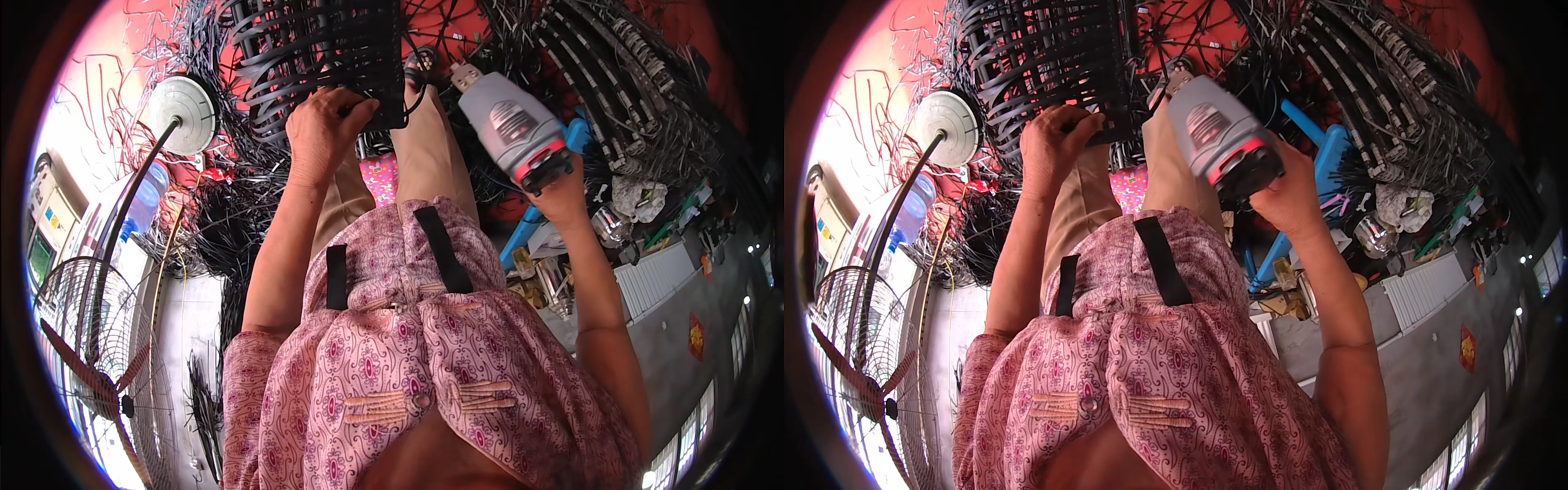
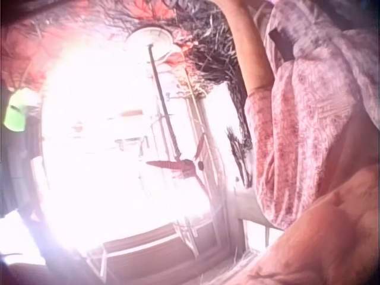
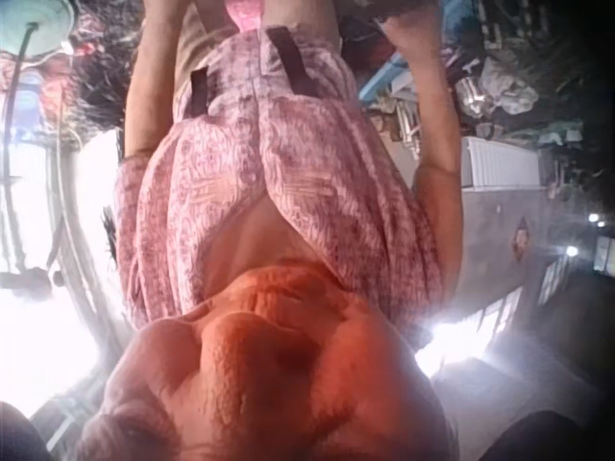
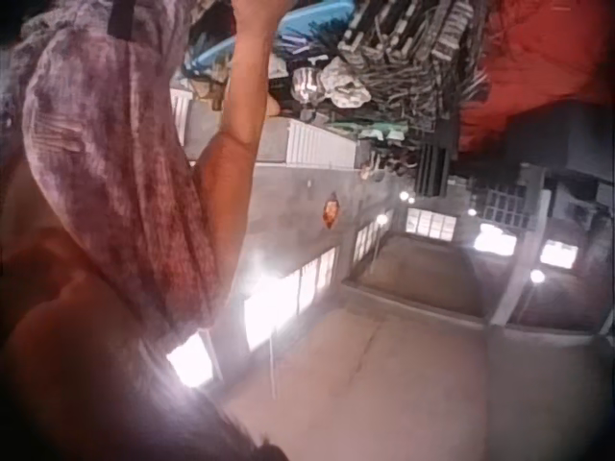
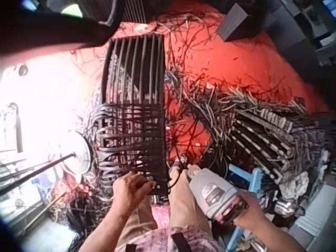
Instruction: The person assembles a black plastic basket frame by inserting black plastic strips into slots and securing them with a handheld staple gun. They repeatedly pick up strips, align them, and fire staples to fasten the strips to the frame.
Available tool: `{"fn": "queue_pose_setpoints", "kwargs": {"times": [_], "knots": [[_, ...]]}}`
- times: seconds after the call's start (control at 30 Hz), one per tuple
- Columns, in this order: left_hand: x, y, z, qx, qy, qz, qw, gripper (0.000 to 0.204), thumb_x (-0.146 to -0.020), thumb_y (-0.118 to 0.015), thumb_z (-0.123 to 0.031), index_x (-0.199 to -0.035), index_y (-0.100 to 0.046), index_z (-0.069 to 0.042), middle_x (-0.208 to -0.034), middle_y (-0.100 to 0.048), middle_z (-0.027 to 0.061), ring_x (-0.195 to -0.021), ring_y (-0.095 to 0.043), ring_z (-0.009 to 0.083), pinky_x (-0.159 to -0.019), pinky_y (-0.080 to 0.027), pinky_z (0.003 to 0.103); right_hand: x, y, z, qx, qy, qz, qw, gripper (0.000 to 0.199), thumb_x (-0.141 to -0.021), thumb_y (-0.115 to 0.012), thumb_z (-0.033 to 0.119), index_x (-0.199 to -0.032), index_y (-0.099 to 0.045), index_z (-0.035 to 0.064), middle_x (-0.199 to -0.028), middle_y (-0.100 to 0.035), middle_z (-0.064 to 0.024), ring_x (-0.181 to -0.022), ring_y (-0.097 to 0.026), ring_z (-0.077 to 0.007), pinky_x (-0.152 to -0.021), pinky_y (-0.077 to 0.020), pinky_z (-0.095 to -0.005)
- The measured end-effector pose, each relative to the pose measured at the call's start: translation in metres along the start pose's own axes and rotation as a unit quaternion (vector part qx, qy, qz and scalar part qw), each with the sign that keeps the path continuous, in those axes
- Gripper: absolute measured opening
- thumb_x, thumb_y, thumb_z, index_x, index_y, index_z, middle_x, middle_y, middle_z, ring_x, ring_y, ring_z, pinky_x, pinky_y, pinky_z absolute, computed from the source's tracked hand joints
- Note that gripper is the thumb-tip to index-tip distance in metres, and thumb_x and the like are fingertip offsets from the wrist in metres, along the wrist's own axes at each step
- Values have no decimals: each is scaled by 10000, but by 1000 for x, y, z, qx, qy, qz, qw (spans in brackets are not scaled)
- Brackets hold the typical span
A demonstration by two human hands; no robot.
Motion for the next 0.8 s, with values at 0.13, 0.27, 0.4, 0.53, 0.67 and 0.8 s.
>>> {"fn": "queue_pose_setpoints", "kwargs": {"times": [0.13, 0.27, 0.4, 0.53, 0.67, 0.8], "knots": [[-1, -3, 4, 7, 4, 0, 1000, 273, -819, -750, -404, -831, -779, -133, -772, -685, 54, -750, -673, 261, -673, -508, 376, 5, -27, 7, 52, 73, 29, 996, 555, -714, -795, 230, -1215, -653, 40, -1098, -729, -134, -876, -701, -344, -790, -545, -393], [-2, -4, 2, 15, -3, 0, 1000, 269, -815, -754, -400, -828, -777, -133, -766, -685, 52, -735, -672, 260, -661, -507, 373, 6, -41, 21, 70, 133, 12, 989, 594, -704, -809, 229, -1246, -640, 54, -1027, -739, -120, -864, -715, -302, -804, -530, -391], [-1, -5, 4, 26, 10, -1, 1000, 258, -809, -760, -393, -828, -777, -136, -764, -685, 49, -729, -673, 262, -655, -508, 369, 7, -46, 27, 88, 135, 31, 986, 623, -698, -805, 196, -1276, -616, 59, -1003, -739, -118, -861, -720, -280, -812, -514, -377], [0, -5, 2, 25, 13, -2, 1000, 254, -808, -762, -391, -830, -777, -138, -764, -685, 47, -715, -672, 262, -655, -509, 369, 7, -46, 26, 103, 135, 38, 985, 626, -692, -800, 177, -1278, -612, 61, -984, -737, -122, -855, -720, -281, -813, -516, -377], [0, -6, 2, 30, 17, -2, 999, 252, -810, -761, -390, -833, -778, -139, -765, -685, 45, -706, -671, 263, -656, -510, 373, 6, -46, 26, 101, 137, 37, 985, 620, -690, -795, 177, -1270, -613, 51, -968, -733, -130, -847, -719, -290, -821, -521, -387], [-1, -6, 0, 28, 14, 0, 1000, 246, -812, -759, -384, -837, -778, -140, -772, -687, 44, -715, -673, 262, -658, -510, 374, 3, -48, 30, 95, 140, 23, 985, 603, -699, -792, 185, -1254, -615, 32, -962, -730, -141, -846, -719, -298, -825, -523, -393]]}}
Point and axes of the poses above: each hand's wrist, its own x-axis away from the middle knuckle, its own y-axis out of the back of the hand, z = x × y, the point moved 5 cm from there along -x, towards the middle knuckle
